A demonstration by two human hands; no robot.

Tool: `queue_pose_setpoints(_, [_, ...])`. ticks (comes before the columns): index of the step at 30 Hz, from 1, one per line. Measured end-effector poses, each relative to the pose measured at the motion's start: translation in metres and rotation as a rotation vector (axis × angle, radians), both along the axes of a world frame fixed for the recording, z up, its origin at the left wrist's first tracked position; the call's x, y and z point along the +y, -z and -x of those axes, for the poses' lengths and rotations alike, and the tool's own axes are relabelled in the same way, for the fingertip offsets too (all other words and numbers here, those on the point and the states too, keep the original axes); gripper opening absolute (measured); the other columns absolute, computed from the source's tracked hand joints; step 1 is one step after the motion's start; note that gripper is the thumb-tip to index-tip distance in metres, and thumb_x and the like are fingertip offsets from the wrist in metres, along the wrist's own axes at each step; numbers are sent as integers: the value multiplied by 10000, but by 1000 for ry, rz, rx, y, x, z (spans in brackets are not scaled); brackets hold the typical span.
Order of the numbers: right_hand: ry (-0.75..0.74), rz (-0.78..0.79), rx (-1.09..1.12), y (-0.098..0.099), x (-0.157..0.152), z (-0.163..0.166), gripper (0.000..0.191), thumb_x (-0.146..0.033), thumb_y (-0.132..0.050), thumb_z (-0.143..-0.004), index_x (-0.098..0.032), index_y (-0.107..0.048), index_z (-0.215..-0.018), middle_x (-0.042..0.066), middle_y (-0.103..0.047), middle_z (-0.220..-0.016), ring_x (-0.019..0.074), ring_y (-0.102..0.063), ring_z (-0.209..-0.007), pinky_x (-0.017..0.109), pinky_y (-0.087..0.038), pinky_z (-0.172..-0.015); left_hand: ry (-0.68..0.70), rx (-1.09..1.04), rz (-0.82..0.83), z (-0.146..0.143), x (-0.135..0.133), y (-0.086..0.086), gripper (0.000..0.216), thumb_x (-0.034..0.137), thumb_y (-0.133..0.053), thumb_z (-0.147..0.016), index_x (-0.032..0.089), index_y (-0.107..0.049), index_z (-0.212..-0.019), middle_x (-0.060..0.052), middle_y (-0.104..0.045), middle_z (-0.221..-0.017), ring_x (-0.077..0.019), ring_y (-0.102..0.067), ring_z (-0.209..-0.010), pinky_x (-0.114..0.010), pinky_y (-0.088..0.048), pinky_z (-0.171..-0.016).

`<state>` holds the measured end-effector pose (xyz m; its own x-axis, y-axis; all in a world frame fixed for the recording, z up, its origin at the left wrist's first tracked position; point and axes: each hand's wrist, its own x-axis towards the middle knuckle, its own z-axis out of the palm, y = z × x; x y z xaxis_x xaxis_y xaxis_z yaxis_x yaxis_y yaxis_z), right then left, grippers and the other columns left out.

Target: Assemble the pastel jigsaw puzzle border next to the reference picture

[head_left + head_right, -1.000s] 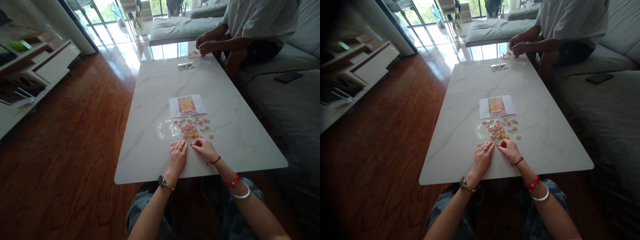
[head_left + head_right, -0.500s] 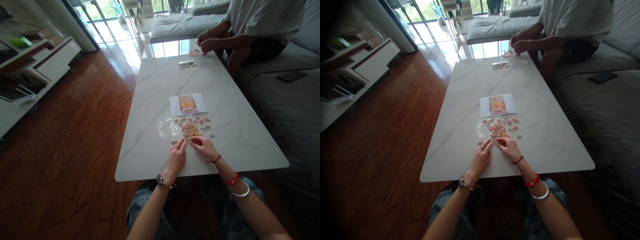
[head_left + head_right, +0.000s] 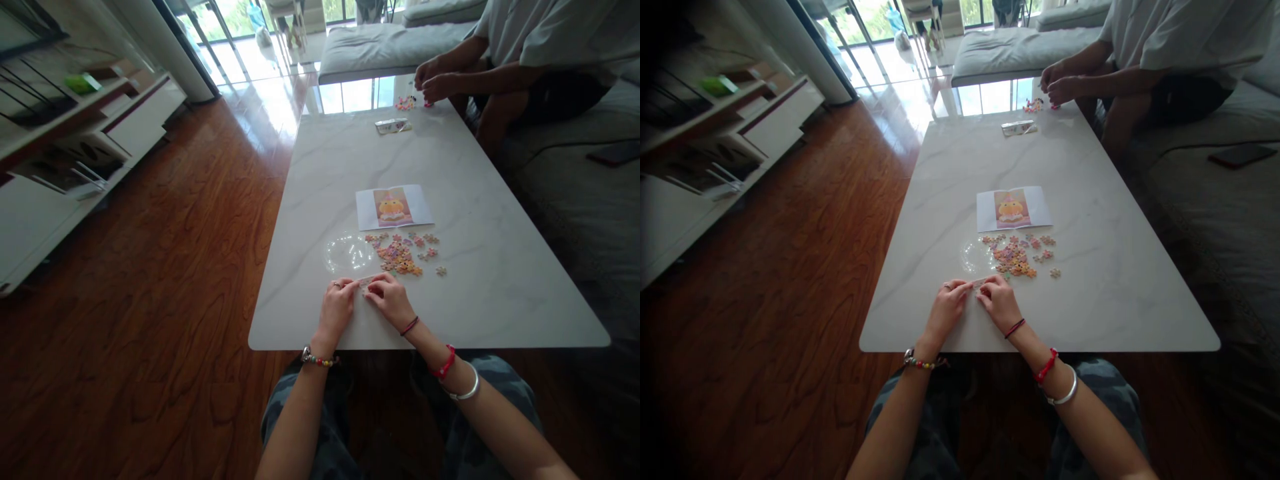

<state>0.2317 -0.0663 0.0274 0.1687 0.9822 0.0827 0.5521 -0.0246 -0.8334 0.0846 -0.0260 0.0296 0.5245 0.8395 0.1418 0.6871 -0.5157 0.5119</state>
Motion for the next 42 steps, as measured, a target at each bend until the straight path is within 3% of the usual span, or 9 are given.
queue_pose_setpoints(7, [8, -58, -141, 11, 0, 11, 41, -210, -563, -715, -176, -544, -702, 46, -535, -796, 157, -520, -737, 289, -443, -704, -20, -60, 18, 1, 2, 4, 301, 88, -436, -783, 202, -555, -1035, -46, -567, -995, -157, -512, -915, -295, -439, -838])
queue_pose_setpoints(15, [-17, -20, -257, 12, 0, 17, 62, -246, -535, -743, -184, -541, -749, 48, -556, -751, 174, -511, -710, 292, -415, -675, -16, -68, 23, 2, 4, 5, 236, 130, -462, -789, 208, -601, -963, -40, -566, -978, -154, -515, -901, -289, -447, -832])
queue_pose_setpoints(23, [-12, 13, -239, 10, 0, 15, 166, -229, -507, -765, -178, -616, -879, 58, -584, -779, 166, -535, -703, 286, -426, -687, -19, -78, 16, 1, 5, 6, 219, 158, -464, -801, 210, -609, -957, -35, -575, -966, -148, -521, -897, -282, -449, -832])
queue_pose_setpoints(29, [-1, 85, -179, 2, 1, 11, 148, -246, -491, -772, -187, -623, -737, 49, -636, -745, 158, -570, -691, 268, -422, -664, -25, -79, 31, 1, 5, 5, 222, 151, -457, -802, 204, -613, -951, -35, -574, -967, -153, -521, -903, -290, -447, -836])
queue_pose_setpoints(34, [63, 158, -36, -4, 4, 7, 128, -251, -533, -735, -197, -616, -816, 22, -657, -713, 138, -592, -628, 246, -437, -624, -26, -84, 46, 1, 5, 5, 227, 150, -454, -803, 206, -612, -955, -35, -573, -979, -151, -522, -910, -287, -444, -847])
queue_pose_setpoints(42, [3, 170, -7, -7, 5, 2, 86, -227, -537, -711, -189, -613, -723, 22, -660, -729, 139, -593, -664, 255, -440, -643, -28, -87, 54, 0, 5, 4, 220, 147, -441, -807, 195, -607, -944, -41, -569, -979, -154, -519, -916, -292, -439, -847])
